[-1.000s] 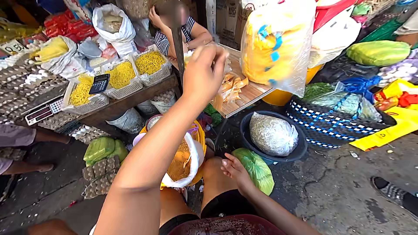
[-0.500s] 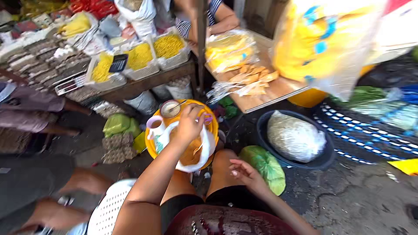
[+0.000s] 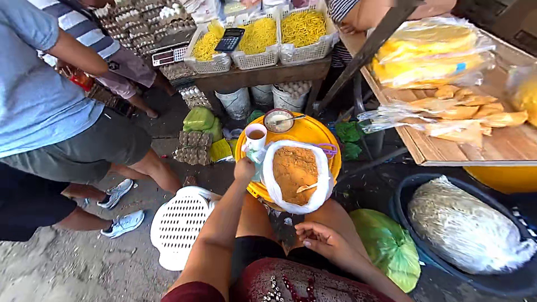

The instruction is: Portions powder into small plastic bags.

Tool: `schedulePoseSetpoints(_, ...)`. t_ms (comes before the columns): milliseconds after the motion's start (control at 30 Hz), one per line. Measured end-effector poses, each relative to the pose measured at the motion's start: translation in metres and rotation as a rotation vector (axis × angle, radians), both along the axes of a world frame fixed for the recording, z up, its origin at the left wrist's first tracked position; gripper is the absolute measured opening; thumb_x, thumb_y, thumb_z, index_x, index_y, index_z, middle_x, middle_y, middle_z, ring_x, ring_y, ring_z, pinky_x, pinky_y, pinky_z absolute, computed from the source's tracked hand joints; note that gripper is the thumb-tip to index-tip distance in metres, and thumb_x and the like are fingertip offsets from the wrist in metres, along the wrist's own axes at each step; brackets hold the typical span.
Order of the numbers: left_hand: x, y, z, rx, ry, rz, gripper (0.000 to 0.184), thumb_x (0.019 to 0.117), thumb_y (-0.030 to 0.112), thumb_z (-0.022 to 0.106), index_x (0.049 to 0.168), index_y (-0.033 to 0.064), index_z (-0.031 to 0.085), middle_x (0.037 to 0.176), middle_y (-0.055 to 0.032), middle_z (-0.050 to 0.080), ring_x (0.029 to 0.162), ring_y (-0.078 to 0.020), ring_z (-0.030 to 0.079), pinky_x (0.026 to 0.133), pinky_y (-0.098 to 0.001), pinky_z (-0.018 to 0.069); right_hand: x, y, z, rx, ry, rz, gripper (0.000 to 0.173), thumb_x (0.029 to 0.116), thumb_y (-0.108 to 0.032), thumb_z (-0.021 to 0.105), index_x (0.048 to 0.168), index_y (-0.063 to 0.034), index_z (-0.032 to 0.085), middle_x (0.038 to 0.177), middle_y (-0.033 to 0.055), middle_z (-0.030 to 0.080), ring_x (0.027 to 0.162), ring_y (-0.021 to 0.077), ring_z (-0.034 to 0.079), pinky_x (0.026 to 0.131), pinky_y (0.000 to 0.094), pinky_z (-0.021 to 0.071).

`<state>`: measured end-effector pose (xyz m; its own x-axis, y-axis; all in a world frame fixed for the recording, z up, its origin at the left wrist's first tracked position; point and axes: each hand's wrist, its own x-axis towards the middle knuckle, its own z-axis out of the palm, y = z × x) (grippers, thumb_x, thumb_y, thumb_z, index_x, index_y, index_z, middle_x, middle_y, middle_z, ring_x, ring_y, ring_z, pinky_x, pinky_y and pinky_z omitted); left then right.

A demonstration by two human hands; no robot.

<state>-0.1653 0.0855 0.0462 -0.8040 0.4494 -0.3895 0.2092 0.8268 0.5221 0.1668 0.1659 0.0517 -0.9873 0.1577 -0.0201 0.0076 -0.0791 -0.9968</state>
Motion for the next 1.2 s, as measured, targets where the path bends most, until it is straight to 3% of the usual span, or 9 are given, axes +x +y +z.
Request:
schedulePoseSetpoints(100,0.002,0.027,-0.007,-0.081,0.123,-0.056,0.04,0.1035,0.029,0.056,0.131,0.0019,0.065,0.142,-0.0246,0.056,0.13,-0.0414,0.056,0.105,-0.0606,0.0478,-0.001,-0.008,0.009,0.07,-0.024,-0.037,0.035,0.0946,-0.013,0.066,0.125,0.0034,0.066,0.115,0.0097,0.071,0.096,0.0075,0.069,0.086,0.0247,0.0579)
schedulePoseSetpoints(267,-0.007,0.034,-0.022,-0.276,0.3,-0.464,0.044,0.1025,0.006,0.049,0.147,0.0045,0.054,0.154,-0.0251,0.043,0.143,-0.0457,0.039,0.112,-0.0625,0.0368,0.012,-0.012,0.007,0.1,-0.091,-0.064,0.033,0.0968,-0.004,0.063,0.127,0.0092,0.063,0.115,0.0147,0.071,0.098,0.0093,0.069,0.089,0.026,0.0565)
schedulePoseSetpoints(433,-0.005,0.026,-0.027,-0.248,0.331,-0.52,0.034,0.1029,0.003,0.046,0.131,-0.0023,0.064,0.147,-0.0231,0.051,0.139,-0.0407,0.045,0.112,-0.0572,0.0383,0.015,-0.015,0.012,0.094,-0.161,-0.06,0.034,0.0989,-0.006,0.061,0.129,0.0093,0.061,0.117,0.015,0.07,0.1,0.0099,0.068,0.092,0.0273,0.0552)
schedulePoseSetpoints(533,-0.006,0.021,-0.034,-0.117,0.33,-0.45,0.031,0.1036,0.006,0.046,0.122,-0.0048,0.068,0.14,-0.023,0.057,0.136,-0.039,0.05,0.113,-0.0533,0.0392,0.01,-0.015,0.012,0.107,-0.136,-0.042,0.033,0.099,-0.007,0.061,0.128,0.0084,0.062,0.114,0.0126,0.071,0.098,0.0084,0.068,0.09,0.0265,0.0558)
schedulePoseSetpoints(667,-0.004,0.009,-0.034,0.094,0.254,-0.292,0.03,0.1039,0.012,0.05,0.123,-0.0041,0.067,0.135,-0.0219,0.062,0.134,-0.0352,0.054,0.116,-0.0468,0.0394,0.007,-0.017,0.014,0.116,-0.106,-0.04,0.033,0.0985,-0.007,0.062,0.128,0.008,0.063,0.115,0.0132,0.071,0.099,0.0091,0.068,0.09,0.0264,0.0562)
schedulePoseSetpoints(900,0.0,-0.011,0.005,0.547,0.05,0.056,0.031,0.098,0.003,0.058,0.125,-0.012,0.061,0.117,-0.0263,0.067,0.11,-0.0315,0.066,0.101,-0.0445,0.052,0.006,-0.024,-0.004,0.058,-0.064,0.004,0.035,0.0977,-0.016,0.065,0.128,0.0017,0.064,0.115,0.0074,0.071,0.097,0.0061,0.069,0.087,0.0241,0.0575)
schedulePoseSetpoints(1000,-0.002,-0.018,0.016,0.877,-0.089,0.169,0.021,0.0979,0.0,0.057,0.114,-0.0121,0.061,0.111,-0.0196,0.066,0.103,-0.019,0.063,0.095,-0.035,0.0516,0.007,-0.022,0.002,0.046,-0.024,0.004,0.037,0.0988,-0.02,0.065,0.129,0.0005,0.065,0.116,0.0062,0.071,0.099,0.0052,0.069,0.088,0.024,0.0575)
schedulePoseSetpoints(1100,0.004,-0.032,0.041,1.11,-0.183,0.202,0.012,0.0978,-0.001,0.048,0.1,-0.0052,0.059,0.102,-0.0127,0.069,0.099,-0.0163,0.066,0.094,-0.0355,0.0528,0.006,-0.017,0.011,0.097,-0.007,-0.044,0.035,0.0986,-0.023,0.065,0.127,-0.0013,0.067,0.115,0.0054,0.072,0.099,0.0073,0.07,0.088,0.0256,0.0586)
schedulePoseSetpoints(1200,0.026,-0.042,0.077,1.251,-0.323,0.192,0.02,0.0959,-0.005,0.037,0.09,0.0068,0.052,0.076,0.0009,0.062,0.073,-0.0109,0.064,0.075,-0.0308,0.0563,-0.004,-0.005,0.026,0.193,0.09,-0.109,0.033,0.0988,-0.027,0.064,0.123,-0.0051,0.07,0.11,0.0017,0.074,0.097,0.0071,0.071,0.087,0.0261,0.0597)
